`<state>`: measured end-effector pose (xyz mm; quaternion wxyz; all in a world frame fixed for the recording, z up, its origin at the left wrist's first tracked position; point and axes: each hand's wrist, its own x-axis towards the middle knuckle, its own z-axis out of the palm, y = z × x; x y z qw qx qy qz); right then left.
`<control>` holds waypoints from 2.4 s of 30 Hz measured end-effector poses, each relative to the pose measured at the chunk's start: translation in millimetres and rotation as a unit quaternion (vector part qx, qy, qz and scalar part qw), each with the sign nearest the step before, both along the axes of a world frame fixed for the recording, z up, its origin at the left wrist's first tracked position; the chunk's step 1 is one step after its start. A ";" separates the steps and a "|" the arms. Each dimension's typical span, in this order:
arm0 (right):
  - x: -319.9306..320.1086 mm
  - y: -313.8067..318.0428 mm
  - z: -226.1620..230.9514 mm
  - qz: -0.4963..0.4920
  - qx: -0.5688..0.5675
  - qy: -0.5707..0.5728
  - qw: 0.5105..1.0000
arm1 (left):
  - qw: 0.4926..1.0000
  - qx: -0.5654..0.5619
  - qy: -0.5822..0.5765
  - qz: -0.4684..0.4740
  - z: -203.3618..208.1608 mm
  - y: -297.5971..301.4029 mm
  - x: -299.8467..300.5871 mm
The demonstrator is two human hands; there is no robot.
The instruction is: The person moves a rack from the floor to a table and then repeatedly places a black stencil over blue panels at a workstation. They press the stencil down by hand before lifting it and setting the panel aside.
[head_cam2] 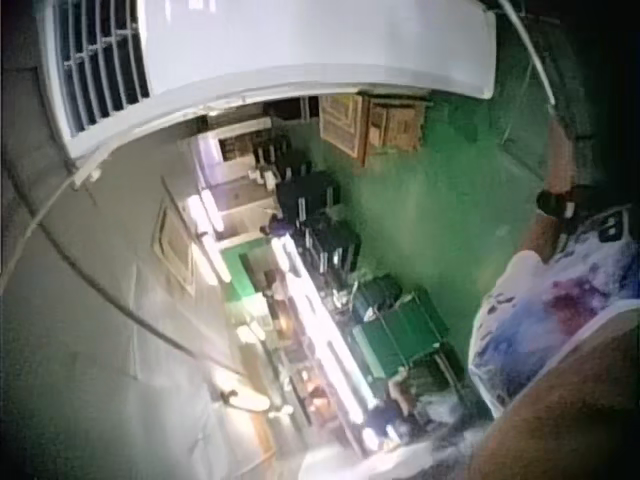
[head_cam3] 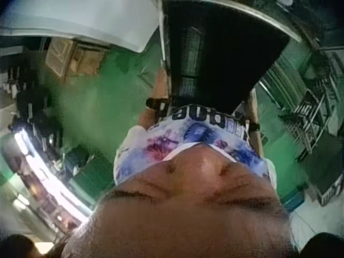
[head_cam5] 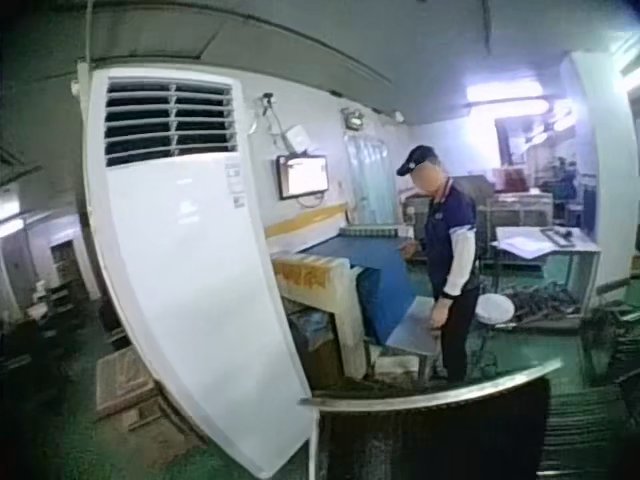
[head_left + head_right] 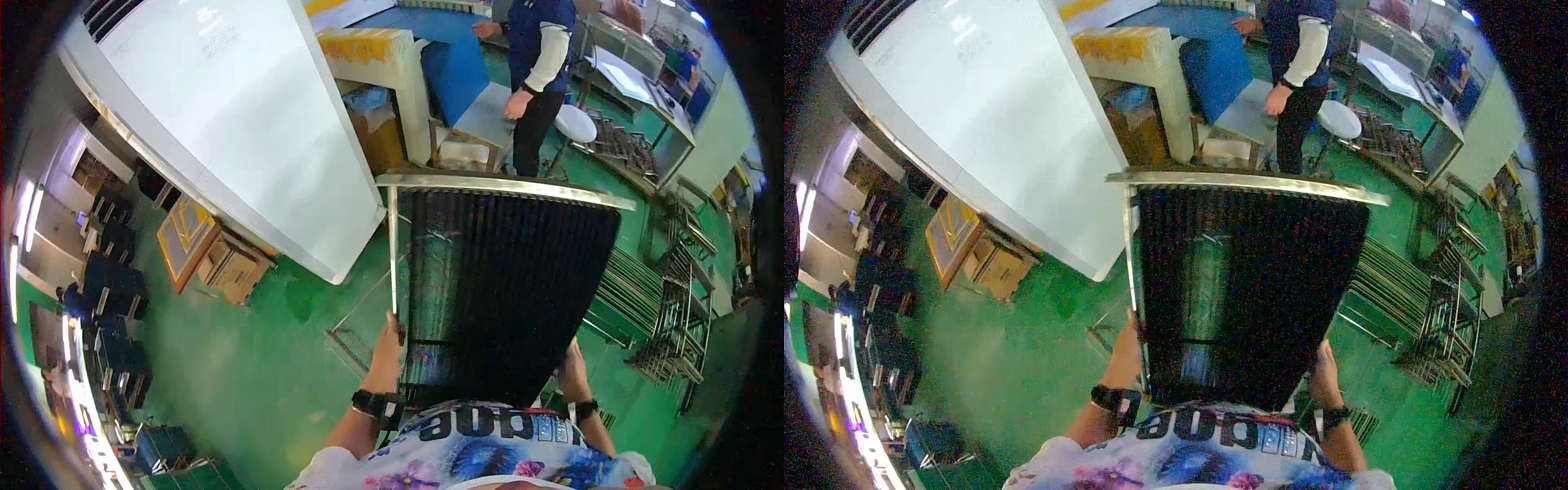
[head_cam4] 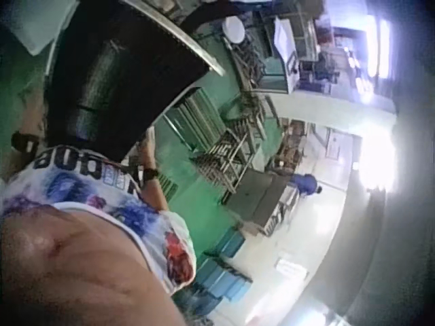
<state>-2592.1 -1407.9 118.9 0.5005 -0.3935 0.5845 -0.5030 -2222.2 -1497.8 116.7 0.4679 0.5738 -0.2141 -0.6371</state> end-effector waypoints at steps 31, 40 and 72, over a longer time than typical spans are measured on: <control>251.8 -176.9 18.7 0.433 0.044 -0.119 0.893 | 0.842 -0.038 -0.337 0.419 17.5 258.7 97.6; 241.9 -220.6 -2.4 0.468 0.148 -0.119 0.863 | 0.840 0.054 -0.336 0.423 41.7 232.4 54.5; 155.3 -458.8 -540.3 0.277 0.365 0.154 0.876 | 0.900 0.186 0.175 0.354 -416.1 -80.5 69.5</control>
